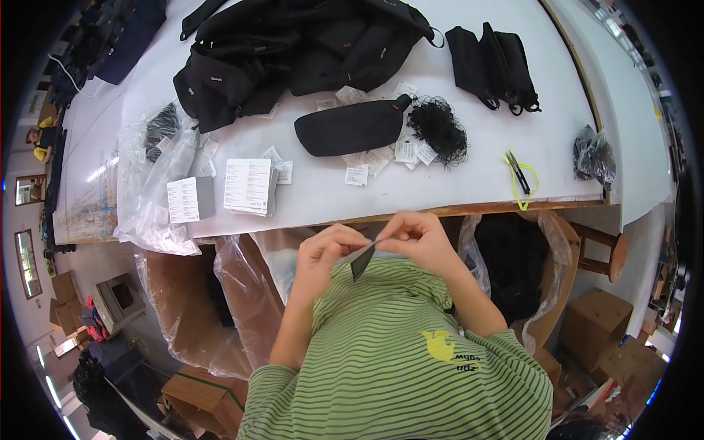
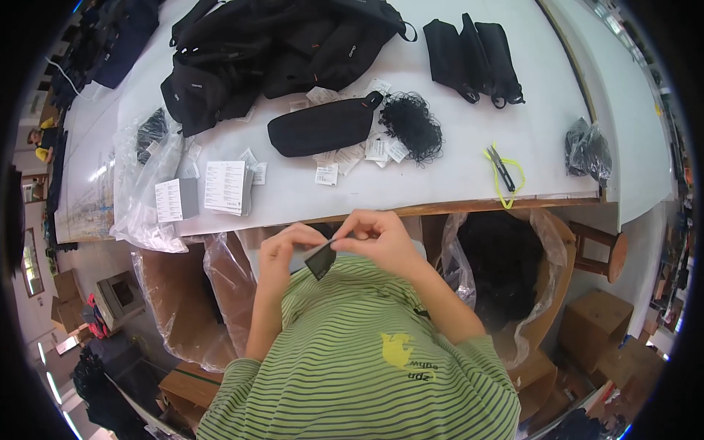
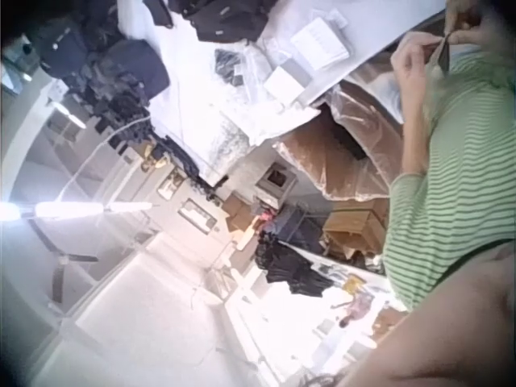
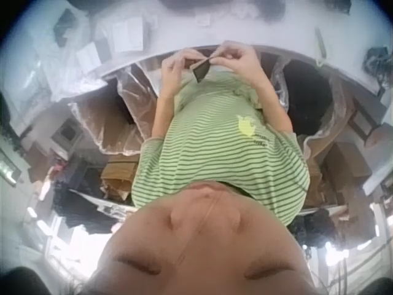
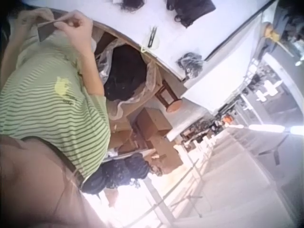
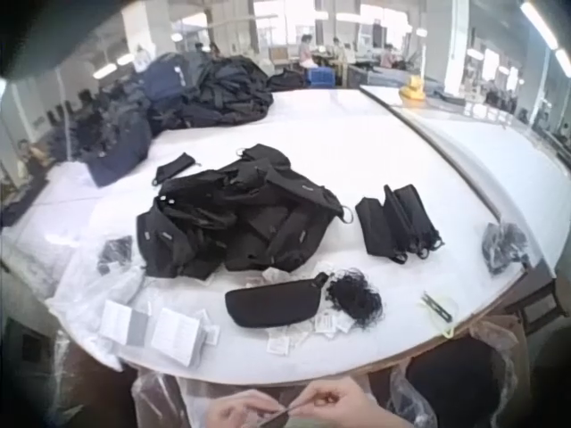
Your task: Checking black pouches, inserting booklets and silica packets, then organizing the completed pouches on the workbench.
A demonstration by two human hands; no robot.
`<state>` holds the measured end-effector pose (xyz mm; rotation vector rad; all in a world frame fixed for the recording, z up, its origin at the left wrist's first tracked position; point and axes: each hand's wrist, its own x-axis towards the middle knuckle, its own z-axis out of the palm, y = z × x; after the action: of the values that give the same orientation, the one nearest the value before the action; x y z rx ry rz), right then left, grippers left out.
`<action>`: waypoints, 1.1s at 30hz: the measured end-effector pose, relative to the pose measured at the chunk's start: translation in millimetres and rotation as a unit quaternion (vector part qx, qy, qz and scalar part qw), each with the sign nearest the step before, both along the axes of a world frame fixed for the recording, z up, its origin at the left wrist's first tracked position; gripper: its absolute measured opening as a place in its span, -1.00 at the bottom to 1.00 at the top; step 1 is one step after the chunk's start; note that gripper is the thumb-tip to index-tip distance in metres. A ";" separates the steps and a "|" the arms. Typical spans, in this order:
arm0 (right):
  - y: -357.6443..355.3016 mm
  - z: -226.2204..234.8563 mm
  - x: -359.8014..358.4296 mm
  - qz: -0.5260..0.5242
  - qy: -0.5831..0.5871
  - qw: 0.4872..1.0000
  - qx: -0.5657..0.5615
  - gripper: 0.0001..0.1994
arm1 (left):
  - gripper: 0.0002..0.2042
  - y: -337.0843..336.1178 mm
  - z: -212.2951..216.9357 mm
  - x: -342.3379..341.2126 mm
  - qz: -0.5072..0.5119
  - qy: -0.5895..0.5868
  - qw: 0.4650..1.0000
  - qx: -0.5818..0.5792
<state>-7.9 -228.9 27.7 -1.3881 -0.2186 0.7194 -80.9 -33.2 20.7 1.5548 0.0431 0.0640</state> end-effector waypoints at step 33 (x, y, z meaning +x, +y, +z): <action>-40.7 -7.6 18.6 -0.139 0.092 0.977 0.135 -0.89 | -0.79 -44.5 -38.5 209.6 0.027 -0.106 0.917 0.383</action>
<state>10.7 -269.6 20.2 -1.0594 0.0250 0.5568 128.7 -77.7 -17.8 2.3240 -0.1253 0.3249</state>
